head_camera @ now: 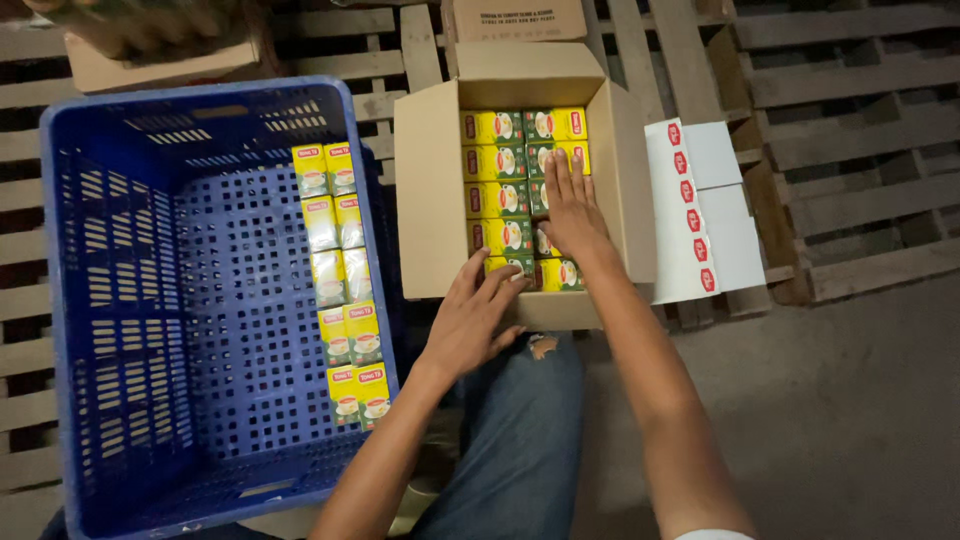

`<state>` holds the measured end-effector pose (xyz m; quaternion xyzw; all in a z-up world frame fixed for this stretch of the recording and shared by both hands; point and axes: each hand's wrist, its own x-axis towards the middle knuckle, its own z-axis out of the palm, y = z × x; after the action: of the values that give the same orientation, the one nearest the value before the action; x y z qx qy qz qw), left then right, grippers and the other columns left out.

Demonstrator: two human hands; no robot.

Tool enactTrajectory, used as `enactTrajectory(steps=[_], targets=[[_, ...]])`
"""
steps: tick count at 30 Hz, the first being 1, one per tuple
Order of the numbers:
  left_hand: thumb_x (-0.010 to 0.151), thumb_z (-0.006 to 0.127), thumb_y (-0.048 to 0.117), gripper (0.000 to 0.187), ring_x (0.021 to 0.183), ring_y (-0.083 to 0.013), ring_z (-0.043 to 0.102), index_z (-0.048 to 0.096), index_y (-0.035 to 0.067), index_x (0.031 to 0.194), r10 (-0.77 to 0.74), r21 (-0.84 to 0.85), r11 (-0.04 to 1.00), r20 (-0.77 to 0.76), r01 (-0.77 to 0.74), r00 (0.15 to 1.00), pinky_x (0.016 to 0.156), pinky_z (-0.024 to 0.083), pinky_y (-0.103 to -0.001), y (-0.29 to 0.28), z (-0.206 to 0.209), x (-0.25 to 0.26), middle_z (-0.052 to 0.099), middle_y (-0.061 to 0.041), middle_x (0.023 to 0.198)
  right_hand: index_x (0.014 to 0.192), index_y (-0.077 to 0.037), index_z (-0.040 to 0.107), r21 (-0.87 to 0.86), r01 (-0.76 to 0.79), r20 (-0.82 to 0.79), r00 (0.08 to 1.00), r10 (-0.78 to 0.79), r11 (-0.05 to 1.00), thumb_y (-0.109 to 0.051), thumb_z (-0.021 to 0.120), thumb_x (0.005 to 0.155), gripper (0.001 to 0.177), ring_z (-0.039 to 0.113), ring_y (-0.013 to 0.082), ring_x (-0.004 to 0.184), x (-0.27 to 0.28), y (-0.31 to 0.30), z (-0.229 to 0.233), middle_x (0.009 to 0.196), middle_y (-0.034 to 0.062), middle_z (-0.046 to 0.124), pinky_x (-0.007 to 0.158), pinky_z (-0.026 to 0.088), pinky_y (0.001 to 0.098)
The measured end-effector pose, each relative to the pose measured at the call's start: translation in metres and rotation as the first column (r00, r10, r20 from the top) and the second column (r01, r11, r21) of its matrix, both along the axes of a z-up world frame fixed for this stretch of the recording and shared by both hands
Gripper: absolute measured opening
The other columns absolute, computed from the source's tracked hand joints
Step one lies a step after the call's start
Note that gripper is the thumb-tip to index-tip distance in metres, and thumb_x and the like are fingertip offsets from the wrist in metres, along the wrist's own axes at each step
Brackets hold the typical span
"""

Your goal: The person transfers small yellow and green boxes from a cardboard box into a blue plastic basket. The person then closes the cardboard box and places it on top of other boxes.

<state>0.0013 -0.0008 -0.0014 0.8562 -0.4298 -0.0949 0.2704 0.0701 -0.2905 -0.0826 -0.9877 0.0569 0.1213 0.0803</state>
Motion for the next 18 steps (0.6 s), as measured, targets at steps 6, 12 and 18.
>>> enactTrajectory(steps=[6, 12, 18], targets=[[0.090, 0.084, 0.039, 0.069, 0.163, -0.0488, 0.025, 0.056, 0.018, 0.151, -0.001, -0.025, 1.000, 0.019, 0.001, 1.000, 0.138, 0.021, -0.056, 0.000, -0.003, -0.001, 0.054, -0.004, 0.157, 0.181, -0.006, -0.001, -0.023, 0.006, 0.009, 1.000, -0.006, 1.000, -0.021, 0.078, 0.098, 0.115, -0.008, 0.0413, 0.173, -0.001, 0.002, 0.002, 0.188, 0.0189, -0.008, 0.139, 0.007, 0.0618], [0.093, 0.081, 0.042, 0.070, 0.166, -0.0456, 0.020, 0.054, 0.020, 0.153, 0.005, 0.006, 1.000, 0.002, -0.005, 1.000, 0.139, 0.018, -0.055, 0.001, -0.006, -0.003, 0.051, -0.001, 0.160, 0.180, -0.005, -0.002, -0.029, 0.005, -0.011, 1.000, -0.006, 1.000, -0.021, 0.078, 0.098, 0.115, -0.009, 0.0412, 0.173, -0.003, 0.003, -0.001, 0.188, 0.0199, -0.008, 0.140, 0.005, 0.0628], [0.090, 0.083, 0.040, 0.074, 0.169, -0.0445, 0.016, 0.053, 0.019, 0.155, -0.013, 0.047, 0.999, -0.005, 0.014, 1.000, 0.140, 0.016, -0.056, 0.004, -0.008, -0.003, 0.053, -0.004, 0.160, 0.180, -0.001, 0.008, 0.248, 0.015, 0.131, 0.990, -0.049, 0.969, -0.019, 0.076, 0.085, 0.118, -0.008, 0.0489, 0.170, -0.013, 0.016, 0.044, 0.186, 0.0275, -0.004, 0.136, 0.007, 0.0687]])
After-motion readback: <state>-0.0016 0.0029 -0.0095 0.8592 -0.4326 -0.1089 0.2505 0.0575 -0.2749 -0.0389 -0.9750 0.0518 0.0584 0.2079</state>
